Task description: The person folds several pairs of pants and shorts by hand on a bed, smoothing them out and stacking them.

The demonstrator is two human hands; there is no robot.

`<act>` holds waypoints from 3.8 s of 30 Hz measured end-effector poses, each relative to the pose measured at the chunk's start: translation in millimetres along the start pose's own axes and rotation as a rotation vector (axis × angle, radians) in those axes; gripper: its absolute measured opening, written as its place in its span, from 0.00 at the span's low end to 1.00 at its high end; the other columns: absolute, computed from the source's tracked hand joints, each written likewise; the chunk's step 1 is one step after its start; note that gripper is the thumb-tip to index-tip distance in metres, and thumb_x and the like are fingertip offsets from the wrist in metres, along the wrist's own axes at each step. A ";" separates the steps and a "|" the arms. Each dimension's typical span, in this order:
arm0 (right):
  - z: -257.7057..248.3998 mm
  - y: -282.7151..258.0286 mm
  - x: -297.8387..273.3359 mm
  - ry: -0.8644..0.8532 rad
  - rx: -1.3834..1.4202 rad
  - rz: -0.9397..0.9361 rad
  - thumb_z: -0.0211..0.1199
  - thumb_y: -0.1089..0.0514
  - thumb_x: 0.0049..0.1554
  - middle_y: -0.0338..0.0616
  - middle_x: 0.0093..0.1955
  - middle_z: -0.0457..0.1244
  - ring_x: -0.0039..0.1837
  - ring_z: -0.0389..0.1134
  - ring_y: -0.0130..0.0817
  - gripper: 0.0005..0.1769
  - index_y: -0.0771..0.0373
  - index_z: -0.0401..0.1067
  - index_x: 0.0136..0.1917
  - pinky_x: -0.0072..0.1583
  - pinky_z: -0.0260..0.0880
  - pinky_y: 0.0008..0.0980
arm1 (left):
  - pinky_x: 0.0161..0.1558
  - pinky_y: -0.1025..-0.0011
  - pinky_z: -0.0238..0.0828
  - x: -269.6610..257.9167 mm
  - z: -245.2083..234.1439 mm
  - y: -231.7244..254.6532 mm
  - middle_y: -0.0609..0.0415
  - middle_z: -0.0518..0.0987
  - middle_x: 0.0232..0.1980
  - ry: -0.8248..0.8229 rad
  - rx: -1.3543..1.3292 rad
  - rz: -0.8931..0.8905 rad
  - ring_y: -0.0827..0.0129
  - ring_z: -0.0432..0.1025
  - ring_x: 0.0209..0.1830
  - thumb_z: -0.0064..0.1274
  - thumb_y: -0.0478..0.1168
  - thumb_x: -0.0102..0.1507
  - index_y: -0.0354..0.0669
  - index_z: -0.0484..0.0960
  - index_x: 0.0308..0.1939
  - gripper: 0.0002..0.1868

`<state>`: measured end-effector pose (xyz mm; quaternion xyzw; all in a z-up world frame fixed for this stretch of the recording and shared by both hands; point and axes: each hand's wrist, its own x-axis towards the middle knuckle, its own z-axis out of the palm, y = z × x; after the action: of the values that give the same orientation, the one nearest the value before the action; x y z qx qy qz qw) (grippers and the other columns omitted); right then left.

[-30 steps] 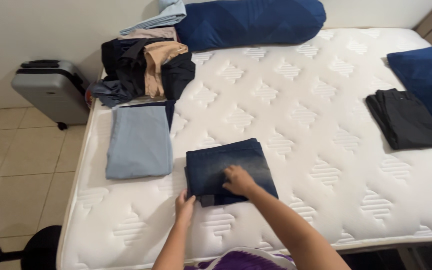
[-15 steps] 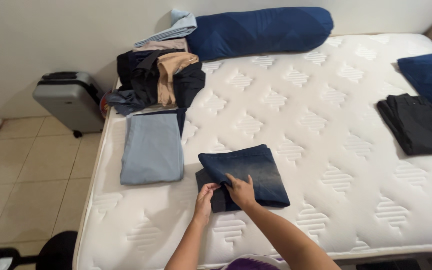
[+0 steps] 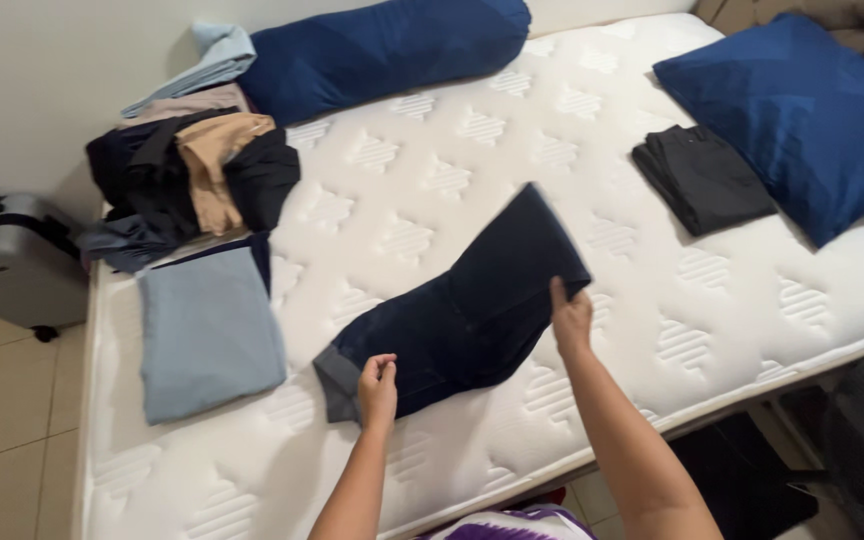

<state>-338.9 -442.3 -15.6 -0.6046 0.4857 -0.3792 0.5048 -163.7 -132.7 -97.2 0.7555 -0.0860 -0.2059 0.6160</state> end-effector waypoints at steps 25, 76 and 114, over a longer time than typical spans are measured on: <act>40.0 112.7 59.5 -0.802 -1.340 -0.582 0.73 0.47 0.50 0.59 0.77 0.52 0.77 0.53 0.59 0.53 0.55 0.48 0.81 0.75 0.51 0.54 | 0.77 0.37 0.21 -6.8 177.0 -17.8 0.64 0.34 0.86 -0.283 1.025 -0.310 0.63 0.27 0.86 0.57 0.66 0.60 0.68 0.41 0.81 0.53; -15.0 72.5 -18.3 -0.472 -0.407 -0.446 0.61 0.61 0.56 0.60 0.51 0.70 0.56 0.72 0.54 0.19 0.65 0.75 0.61 0.58 0.71 0.44 | 0.71 0.29 0.32 -52.8 100.4 14.5 0.49 0.51 0.81 -0.180 1.082 0.330 0.50 0.40 0.82 0.52 0.66 0.60 0.51 0.58 0.76 0.46; -317.8 224.7 298.1 -0.065 -0.746 -0.210 0.65 0.50 0.58 0.57 0.54 0.64 0.58 0.64 0.58 0.19 0.68 0.68 0.51 0.59 0.64 0.51 | 0.69 0.26 0.28 -72.3 359.0 30.8 0.50 0.39 0.84 -0.346 1.455 -0.018 0.50 0.33 0.84 0.44 0.77 0.59 0.63 0.47 0.80 0.52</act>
<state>-614.7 -812.5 -180.5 -0.8047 0.5095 -0.2067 0.2238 -374.7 -433.4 -108.7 0.9298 -0.2898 -0.2180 -0.0632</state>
